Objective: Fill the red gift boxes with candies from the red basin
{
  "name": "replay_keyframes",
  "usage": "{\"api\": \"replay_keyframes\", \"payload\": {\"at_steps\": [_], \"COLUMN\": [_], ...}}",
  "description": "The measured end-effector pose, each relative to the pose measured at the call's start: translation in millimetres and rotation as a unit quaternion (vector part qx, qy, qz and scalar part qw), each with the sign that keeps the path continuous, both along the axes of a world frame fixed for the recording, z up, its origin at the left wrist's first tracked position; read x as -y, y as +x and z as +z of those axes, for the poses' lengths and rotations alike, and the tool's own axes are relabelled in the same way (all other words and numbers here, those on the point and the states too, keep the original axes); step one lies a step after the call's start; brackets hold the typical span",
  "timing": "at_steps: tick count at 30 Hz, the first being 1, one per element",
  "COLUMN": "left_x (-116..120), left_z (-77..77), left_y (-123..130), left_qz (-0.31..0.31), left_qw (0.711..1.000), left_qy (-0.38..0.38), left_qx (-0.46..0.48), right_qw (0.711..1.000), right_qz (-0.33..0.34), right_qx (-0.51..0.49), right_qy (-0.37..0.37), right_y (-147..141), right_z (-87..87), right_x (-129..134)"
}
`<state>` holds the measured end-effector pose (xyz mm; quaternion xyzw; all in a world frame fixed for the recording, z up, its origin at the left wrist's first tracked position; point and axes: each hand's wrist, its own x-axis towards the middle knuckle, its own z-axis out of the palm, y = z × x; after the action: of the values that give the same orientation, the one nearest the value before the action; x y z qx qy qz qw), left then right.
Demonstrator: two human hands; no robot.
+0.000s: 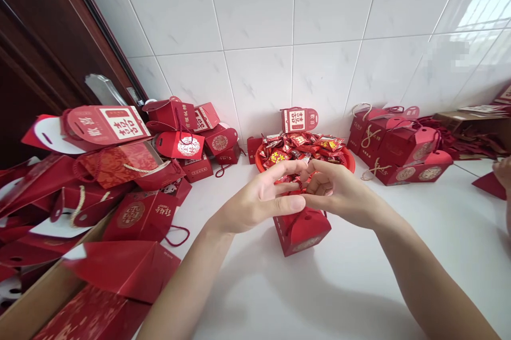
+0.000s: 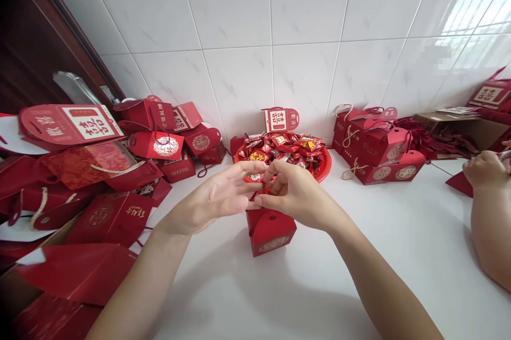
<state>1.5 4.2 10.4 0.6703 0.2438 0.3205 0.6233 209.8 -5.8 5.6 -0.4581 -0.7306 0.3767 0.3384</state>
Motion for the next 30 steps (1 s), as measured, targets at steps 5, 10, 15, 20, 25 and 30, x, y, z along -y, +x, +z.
{"api": "replay_keyframes", "payload": {"at_steps": [5, 10, 15, 20, 25, 30], "left_x": [7, 6, -15, -41, -56, -61], "left_z": [-3.4, -1.9, -9.7, -23.0, -32.7, -35.5], "left_y": [6, 8, 5, 1, -2, -3], "left_qz": [-0.041, -0.006, 0.067, 0.123, 0.15, 0.149], "left_qw": [0.998, 0.999, 0.997, 0.99, 0.986, 0.986], "left_qy": [-0.004, 0.003, 0.035, 0.044, 0.027, 0.027], "left_qx": [0.04, 0.036, 0.014, -0.044, -0.063, -0.075], "right_qw": [0.994, 0.981, 0.94, 0.849, 0.846, 0.797], "right_qz": [-0.061, -0.124, -0.268, -0.455, -0.478, -0.565], "right_qx": [0.039, 0.055, -0.06, -0.134, -0.127, -0.078], "right_qy": [0.08, 0.139, 0.204, 0.235, 0.199, 0.197], "right_y": [-6, 11, 52, 100, 155, 189], "right_z": [-2.7, 7.4, 29.6, 36.4, 8.8, -31.4], "right_x": [9, 11, 16, 12, -11, -30]}}
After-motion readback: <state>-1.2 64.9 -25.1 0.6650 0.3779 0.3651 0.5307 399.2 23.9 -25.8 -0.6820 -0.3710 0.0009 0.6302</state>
